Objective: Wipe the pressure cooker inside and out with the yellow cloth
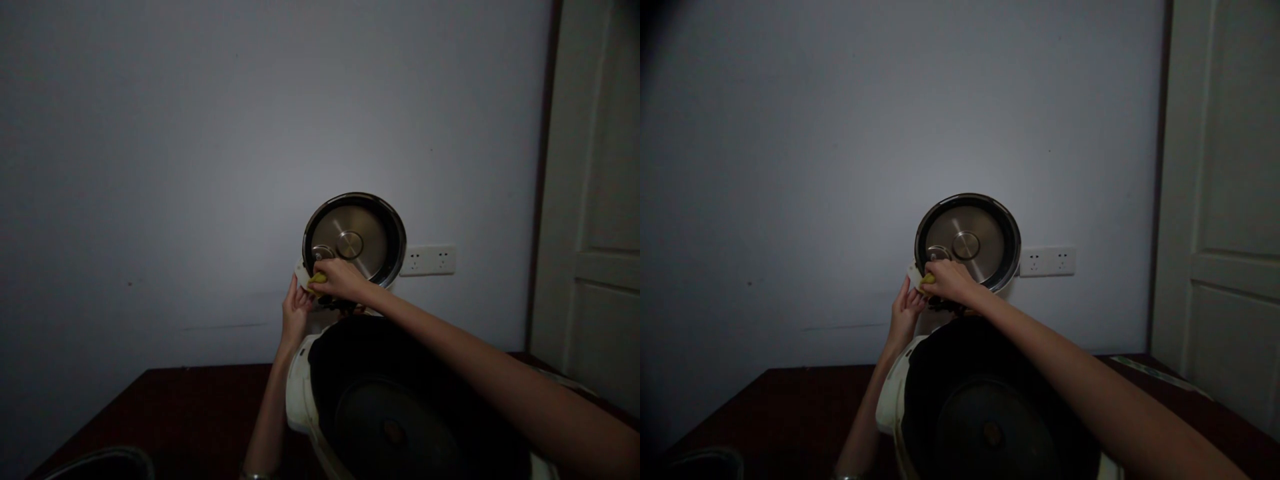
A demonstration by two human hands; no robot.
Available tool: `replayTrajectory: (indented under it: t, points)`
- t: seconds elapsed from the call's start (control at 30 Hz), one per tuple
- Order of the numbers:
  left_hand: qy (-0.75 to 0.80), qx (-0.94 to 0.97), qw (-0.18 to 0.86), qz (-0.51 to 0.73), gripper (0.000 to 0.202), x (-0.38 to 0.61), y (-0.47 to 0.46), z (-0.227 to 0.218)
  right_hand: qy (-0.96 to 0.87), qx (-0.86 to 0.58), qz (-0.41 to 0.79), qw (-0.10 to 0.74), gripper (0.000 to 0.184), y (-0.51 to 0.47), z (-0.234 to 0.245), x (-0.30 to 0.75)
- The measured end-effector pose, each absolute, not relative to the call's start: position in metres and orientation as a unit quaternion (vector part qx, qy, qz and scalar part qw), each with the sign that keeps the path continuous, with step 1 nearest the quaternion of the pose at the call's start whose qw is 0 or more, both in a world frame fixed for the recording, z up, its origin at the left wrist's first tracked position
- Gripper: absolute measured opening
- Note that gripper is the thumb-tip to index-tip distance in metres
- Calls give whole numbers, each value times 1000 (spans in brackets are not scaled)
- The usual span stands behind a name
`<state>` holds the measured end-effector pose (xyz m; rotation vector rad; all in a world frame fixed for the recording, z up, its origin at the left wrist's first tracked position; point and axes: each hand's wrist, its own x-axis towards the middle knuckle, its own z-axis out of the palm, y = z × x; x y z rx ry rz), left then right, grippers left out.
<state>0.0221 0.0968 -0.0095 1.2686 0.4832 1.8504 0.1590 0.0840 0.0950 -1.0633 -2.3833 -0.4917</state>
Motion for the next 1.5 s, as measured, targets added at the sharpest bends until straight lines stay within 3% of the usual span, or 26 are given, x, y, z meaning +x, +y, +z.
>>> replayTrajectory:
  t: [0.27,0.5,0.7,0.93,1.13,1.5]
  points:
    - [201,497,411,737,97,23,94,-8,-870,-381,-169,262,28,86,89,154]
    - [182,502,416,736,95,24,97,-10,-888,-350,-105,281,14,95,86,158]
    - [185,502,417,735,94,24,95,-9,-872,-364,-138,297,23,94,83,155]
    - [183,502,417,735,97,23,95,-10,-882,-334,-77,323,18,99,87,160]
    - [199,489,419,739,97,23,93,-8,-872,-366,-132,298,26,93,86,154]
    - [185,505,414,734,92,23,95,-9,-895,-272,-92,340,14,107,96,174]
